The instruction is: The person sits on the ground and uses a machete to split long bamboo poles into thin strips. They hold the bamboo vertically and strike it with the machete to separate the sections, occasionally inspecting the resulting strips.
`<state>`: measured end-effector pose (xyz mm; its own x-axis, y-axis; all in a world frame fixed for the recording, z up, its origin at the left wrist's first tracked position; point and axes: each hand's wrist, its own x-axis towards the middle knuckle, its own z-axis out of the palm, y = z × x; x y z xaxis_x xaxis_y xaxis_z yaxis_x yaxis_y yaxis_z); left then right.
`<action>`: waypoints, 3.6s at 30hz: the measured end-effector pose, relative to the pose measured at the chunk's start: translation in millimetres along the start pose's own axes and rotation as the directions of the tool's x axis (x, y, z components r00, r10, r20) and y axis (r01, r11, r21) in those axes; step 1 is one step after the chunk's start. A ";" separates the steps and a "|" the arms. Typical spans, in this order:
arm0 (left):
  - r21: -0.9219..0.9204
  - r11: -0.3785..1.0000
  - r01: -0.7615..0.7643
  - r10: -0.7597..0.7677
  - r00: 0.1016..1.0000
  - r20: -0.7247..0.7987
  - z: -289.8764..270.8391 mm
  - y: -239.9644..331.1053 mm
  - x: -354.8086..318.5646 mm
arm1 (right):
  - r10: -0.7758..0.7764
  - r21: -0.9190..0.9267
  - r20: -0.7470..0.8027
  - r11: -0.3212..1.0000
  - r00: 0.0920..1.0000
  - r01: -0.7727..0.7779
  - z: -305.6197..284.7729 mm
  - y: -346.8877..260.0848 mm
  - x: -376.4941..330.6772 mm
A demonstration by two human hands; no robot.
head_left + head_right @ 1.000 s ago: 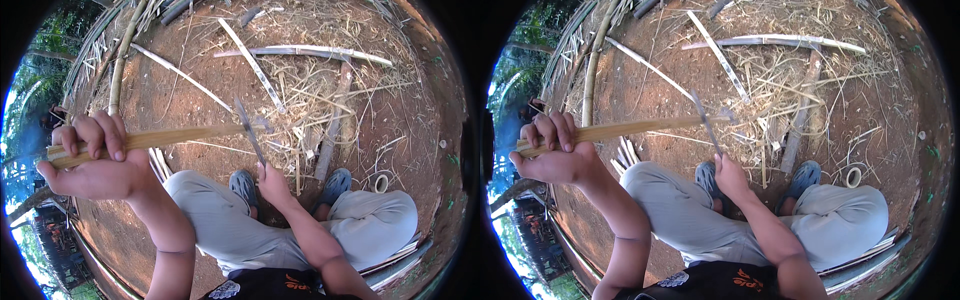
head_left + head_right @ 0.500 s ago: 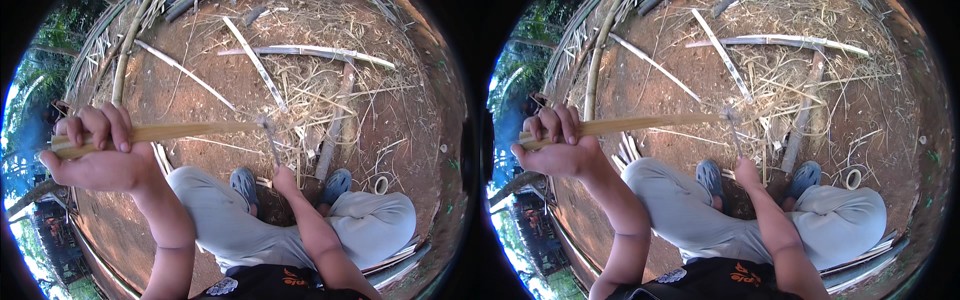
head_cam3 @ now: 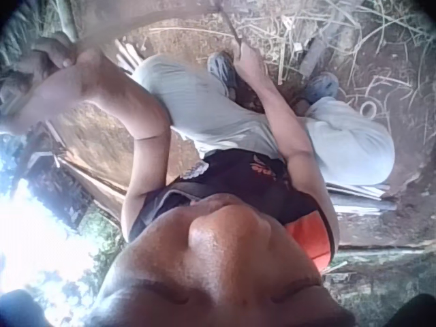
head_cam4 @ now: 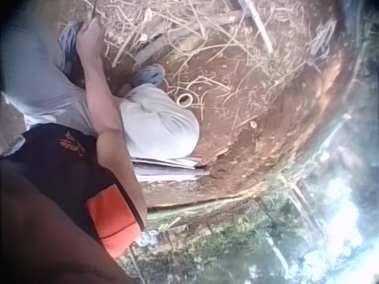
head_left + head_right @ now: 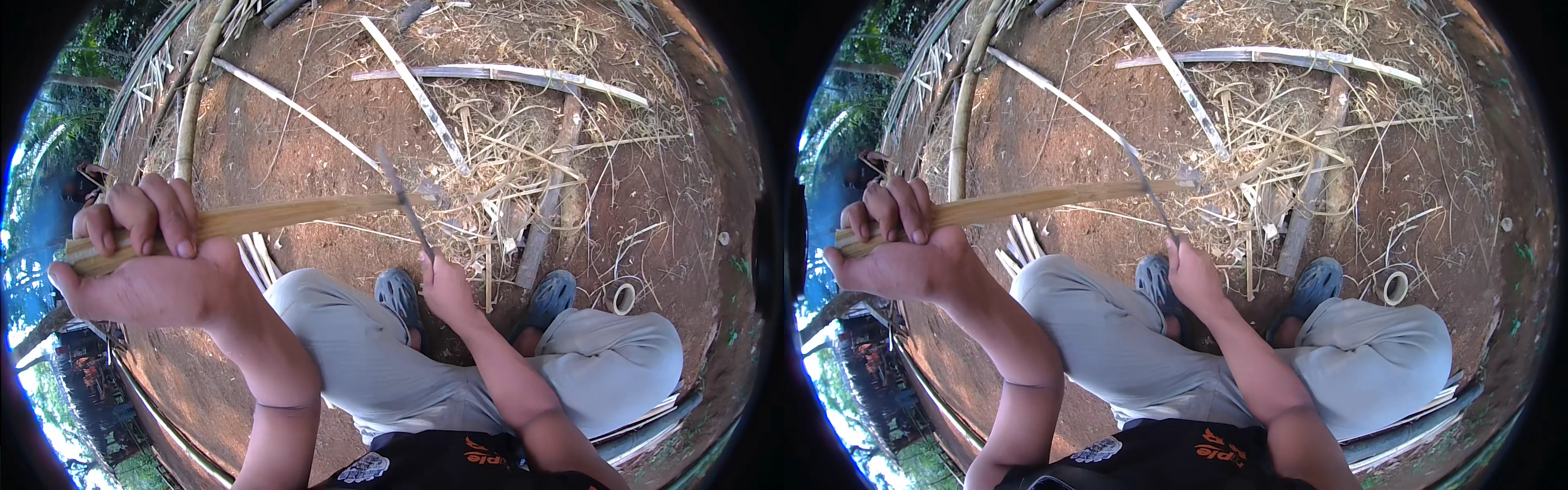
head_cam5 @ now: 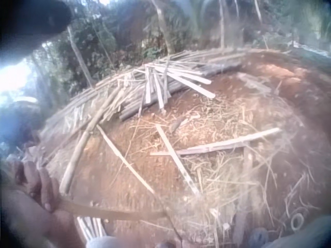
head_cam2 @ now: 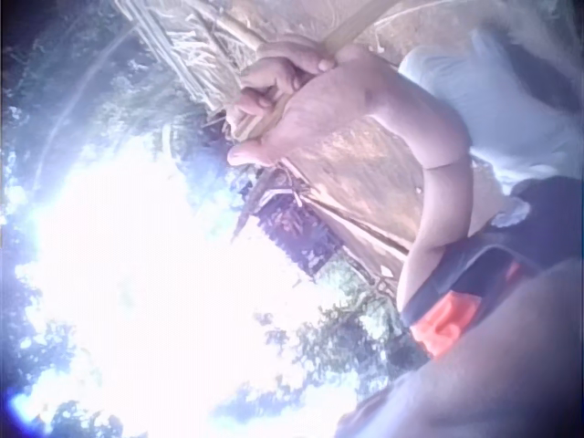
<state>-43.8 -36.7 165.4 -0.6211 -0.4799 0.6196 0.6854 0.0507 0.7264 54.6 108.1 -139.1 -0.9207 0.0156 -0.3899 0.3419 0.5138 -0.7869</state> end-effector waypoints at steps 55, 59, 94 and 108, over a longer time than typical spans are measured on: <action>0.255 0.966 -0.034 0.116 0.943 -0.313 -13.6 -18.0 17.0 | 0.044 -0.079 -0.019 0.996 0.999 -0.046 25.5 59.5 26.8; 0.207 0.978 -0.015 0.084 0.940 -0.330 -14.2 -22.4 18.5 | 0.000 0.003 -0.030 1.000 1.000 0.000 24.2 44.5 22.0; -0.294 0.923 0.249 -0.183 0.955 0.234 -39.8 -2.5 24.2 | -0.240 0.013 0.024 0.971 0.970 0.240 -55.1 -60.6 -44.1; -0.372 0.869 0.326 -0.141 0.884 0.447 -38.2 -0.7 18.6 | -0.435 -0.086 -0.098 0.900 0.895 0.428 -65.1 -76.5 -56.7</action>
<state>-41.3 -79.1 165.1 -0.8150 -0.0400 0.5780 0.5342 -0.4381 0.7230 68.4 123.7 -25.6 -0.9913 -0.1256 0.0403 -0.1027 0.5429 -0.8335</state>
